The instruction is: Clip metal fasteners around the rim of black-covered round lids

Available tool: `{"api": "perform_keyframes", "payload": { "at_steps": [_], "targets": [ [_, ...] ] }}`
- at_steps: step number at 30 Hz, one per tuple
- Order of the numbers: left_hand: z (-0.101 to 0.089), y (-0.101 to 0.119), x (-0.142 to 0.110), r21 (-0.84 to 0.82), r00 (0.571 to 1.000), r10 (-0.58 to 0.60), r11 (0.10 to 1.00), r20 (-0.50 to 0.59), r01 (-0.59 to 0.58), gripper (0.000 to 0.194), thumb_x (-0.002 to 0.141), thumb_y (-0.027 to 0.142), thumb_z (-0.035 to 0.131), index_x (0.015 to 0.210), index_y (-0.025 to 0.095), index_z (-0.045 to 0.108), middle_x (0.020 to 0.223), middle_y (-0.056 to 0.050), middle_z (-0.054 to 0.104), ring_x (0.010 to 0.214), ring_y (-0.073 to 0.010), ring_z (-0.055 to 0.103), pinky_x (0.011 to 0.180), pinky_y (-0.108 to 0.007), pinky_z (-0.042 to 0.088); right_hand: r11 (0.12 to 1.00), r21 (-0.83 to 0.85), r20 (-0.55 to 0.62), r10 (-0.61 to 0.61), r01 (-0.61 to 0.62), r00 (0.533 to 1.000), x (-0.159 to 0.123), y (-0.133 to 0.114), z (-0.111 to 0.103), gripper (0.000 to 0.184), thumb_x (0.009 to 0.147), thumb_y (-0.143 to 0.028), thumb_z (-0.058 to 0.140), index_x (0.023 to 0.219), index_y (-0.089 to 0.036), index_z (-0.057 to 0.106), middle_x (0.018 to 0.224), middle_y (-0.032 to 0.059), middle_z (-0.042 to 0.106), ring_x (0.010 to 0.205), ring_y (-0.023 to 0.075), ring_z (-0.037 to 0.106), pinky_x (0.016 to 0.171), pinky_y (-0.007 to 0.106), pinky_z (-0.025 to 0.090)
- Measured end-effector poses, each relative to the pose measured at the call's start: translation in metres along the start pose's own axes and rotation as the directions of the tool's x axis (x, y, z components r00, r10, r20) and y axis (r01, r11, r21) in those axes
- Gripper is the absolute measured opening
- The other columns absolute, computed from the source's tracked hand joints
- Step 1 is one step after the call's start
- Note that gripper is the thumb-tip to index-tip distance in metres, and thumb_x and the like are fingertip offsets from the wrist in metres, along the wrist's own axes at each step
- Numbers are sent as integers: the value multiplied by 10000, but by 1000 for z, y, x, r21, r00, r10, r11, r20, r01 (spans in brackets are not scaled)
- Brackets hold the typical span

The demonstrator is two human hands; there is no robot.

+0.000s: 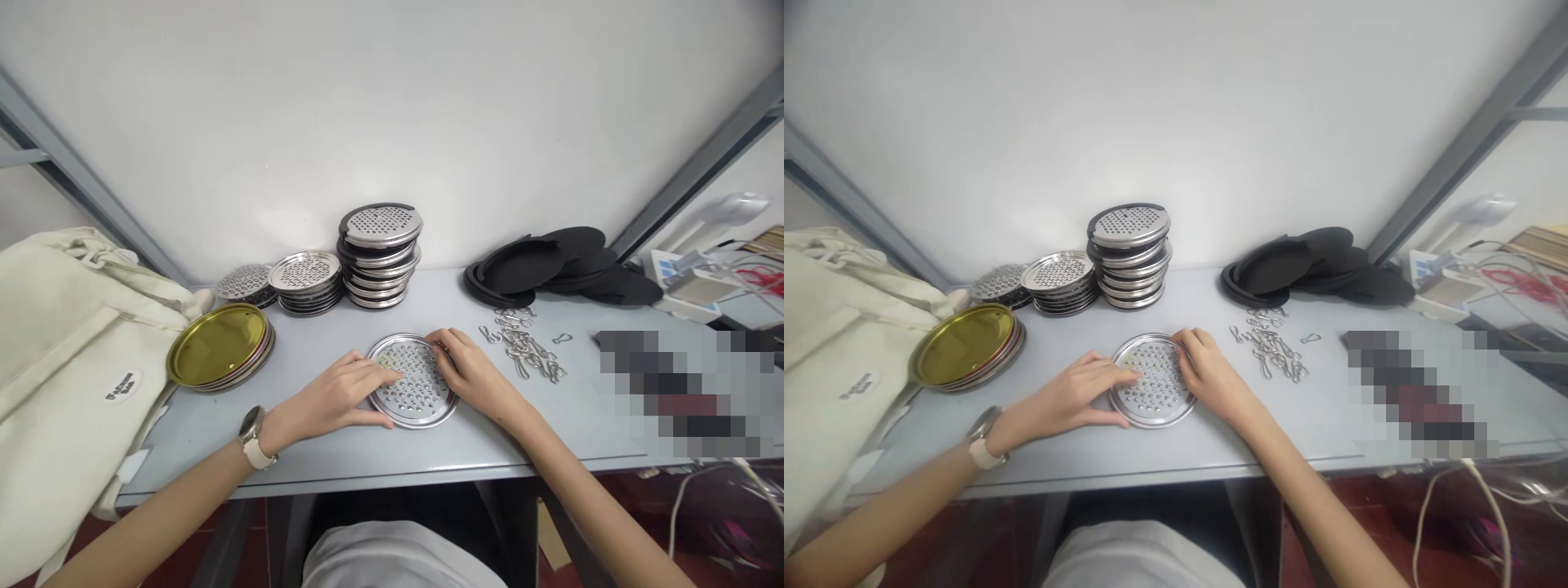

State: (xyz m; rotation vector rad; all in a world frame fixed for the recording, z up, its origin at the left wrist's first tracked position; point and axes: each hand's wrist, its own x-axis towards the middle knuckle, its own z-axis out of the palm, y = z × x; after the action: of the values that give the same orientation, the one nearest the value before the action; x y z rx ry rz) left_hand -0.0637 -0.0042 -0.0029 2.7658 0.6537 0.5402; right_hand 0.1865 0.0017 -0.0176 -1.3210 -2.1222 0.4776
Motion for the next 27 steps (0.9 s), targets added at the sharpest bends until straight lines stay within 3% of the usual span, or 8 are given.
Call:
{"api": "perform_keyframes", "payload": {
  "at_steps": [8, 15, 27],
  "targets": [
    [-1, -1, 0, 68, 999, 41, 997, -11, -40, 401, 899, 436, 518, 1189, 160, 538, 1029, -91, 678, 959, -196, 600, 905, -352, 374, 1000, -20, -17, 10, -11, 1000, -1, 2, 1, 179, 936, -179, 367, 1042, -204, 510, 980, 81, 556, 937, 216, 546, 864, 360, 434],
    [1, -3, 0, 89, 994, 106, 991, -7, -105, 267, 914, 376, 522, 1069, 175, 605, 1045, -54, 692, 995, -170, 590, 917, -334, 358, 1000, -20, -21, 19, -20, 1000, -1, 2, 0, 165, 936, -179, 367, 1022, -207, 505, 960, 78, 563, 911, 215, 550, 848, 368, 439],
    [0, -2, 0, 90, 990, 135, 987, -46, -130, 246, 914, 352, 533, 1060, 168, 609, 1027, -63, 702, 994, -172, 593, 905, -324, 368, 1000, -2, -29, 17, -17, 999, -1, 1, -1, 156, 931, -198, 377, 999, -207, 518, 945, 71, 580, 911, 212, 551, 840, 360, 440]
  ]
}}
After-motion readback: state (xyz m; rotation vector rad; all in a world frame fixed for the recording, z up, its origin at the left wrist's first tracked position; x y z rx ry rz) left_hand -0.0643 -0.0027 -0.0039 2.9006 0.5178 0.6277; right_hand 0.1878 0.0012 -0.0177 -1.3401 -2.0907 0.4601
